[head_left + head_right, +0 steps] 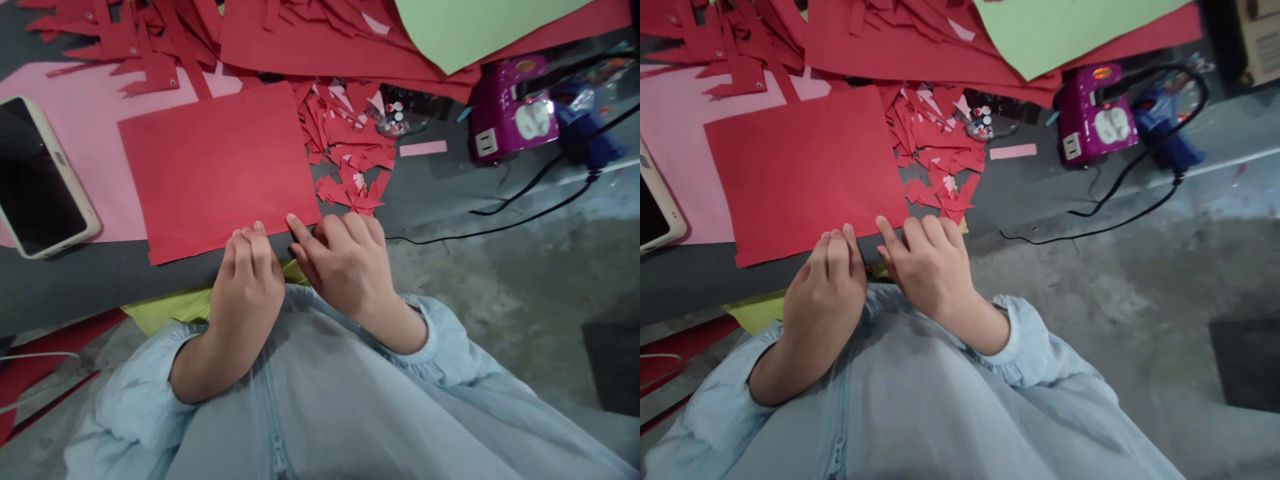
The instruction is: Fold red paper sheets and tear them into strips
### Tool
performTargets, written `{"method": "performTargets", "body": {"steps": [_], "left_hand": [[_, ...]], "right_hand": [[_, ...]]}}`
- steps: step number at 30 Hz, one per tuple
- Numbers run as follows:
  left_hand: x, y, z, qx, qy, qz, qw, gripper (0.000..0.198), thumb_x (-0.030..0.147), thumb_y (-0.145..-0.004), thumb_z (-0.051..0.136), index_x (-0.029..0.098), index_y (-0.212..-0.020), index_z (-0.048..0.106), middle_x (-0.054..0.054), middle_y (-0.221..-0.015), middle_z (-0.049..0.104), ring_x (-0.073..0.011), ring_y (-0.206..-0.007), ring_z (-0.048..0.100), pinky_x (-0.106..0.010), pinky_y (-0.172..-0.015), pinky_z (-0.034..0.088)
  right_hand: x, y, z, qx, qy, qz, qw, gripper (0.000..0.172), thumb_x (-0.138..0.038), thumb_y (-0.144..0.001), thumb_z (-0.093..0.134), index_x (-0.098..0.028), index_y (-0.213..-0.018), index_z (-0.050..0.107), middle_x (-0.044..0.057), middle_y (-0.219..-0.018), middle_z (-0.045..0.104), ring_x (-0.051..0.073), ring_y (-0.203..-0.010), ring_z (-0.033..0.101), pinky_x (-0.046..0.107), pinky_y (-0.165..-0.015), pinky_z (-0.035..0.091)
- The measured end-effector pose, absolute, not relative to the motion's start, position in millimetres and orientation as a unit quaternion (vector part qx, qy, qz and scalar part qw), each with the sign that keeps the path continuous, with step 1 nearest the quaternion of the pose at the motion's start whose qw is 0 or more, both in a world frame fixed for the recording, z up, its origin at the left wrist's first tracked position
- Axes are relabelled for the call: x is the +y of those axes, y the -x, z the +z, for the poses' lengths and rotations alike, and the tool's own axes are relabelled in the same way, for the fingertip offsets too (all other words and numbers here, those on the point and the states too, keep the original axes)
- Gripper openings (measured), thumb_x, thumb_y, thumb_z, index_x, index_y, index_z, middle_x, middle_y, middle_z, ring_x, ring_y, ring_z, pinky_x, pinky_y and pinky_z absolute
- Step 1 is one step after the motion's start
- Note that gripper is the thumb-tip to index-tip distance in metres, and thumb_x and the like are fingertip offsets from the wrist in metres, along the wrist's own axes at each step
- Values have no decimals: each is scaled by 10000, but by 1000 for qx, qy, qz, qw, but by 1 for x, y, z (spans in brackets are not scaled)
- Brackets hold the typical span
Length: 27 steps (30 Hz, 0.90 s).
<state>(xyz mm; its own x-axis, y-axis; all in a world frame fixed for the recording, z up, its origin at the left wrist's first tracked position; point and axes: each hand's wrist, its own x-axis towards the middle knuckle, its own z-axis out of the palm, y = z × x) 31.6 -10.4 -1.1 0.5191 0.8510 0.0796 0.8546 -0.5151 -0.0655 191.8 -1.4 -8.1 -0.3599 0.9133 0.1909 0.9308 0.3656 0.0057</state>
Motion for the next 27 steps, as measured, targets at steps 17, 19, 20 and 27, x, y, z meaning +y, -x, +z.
{"method": "performTargets", "body": {"steps": [17,19,20,27], "left_hand": [[-8,-45,-2,-498,859,7,115,559,41,-922,436,211,-1455,437,-117,-1131,648,-232,-1050,633,-399,-937,540],[-8,-41,-2,-499,860,-16,103,512,60,-929,438,169,-1428,472,-124,-1123,647,-243,-1060,623,-392,-933,531],[-9,-39,-1,-501,860,-25,95,492,69,-932,435,150,-1415,484,-128,-1119,645,-247,-1069,615,-391,-936,525],[-16,-5,-3,-540,839,-55,42,477,83,-935,416,146,-1403,483,-127,-1136,614,-252,-1111,579,-385,-962,488]], "right_hand": [[-9,-204,-6,-797,595,-83,67,381,-311,-979,440,-146,-1257,643,54,-742,574,211,-776,425,347,-724,308],[-10,-203,-5,-798,594,-83,57,392,-312,-981,430,-140,-1266,636,58,-743,573,214,-774,423,351,-719,306],[-10,-203,-5,-798,595,-81,56,394,-310,-980,431,-135,-1267,635,62,-749,574,215,-776,423,353,-716,305],[-11,-203,-4,-798,591,-94,69,377,-295,-968,463,-128,-1243,660,58,-743,563,215,-774,435,344,-714,305]]}}
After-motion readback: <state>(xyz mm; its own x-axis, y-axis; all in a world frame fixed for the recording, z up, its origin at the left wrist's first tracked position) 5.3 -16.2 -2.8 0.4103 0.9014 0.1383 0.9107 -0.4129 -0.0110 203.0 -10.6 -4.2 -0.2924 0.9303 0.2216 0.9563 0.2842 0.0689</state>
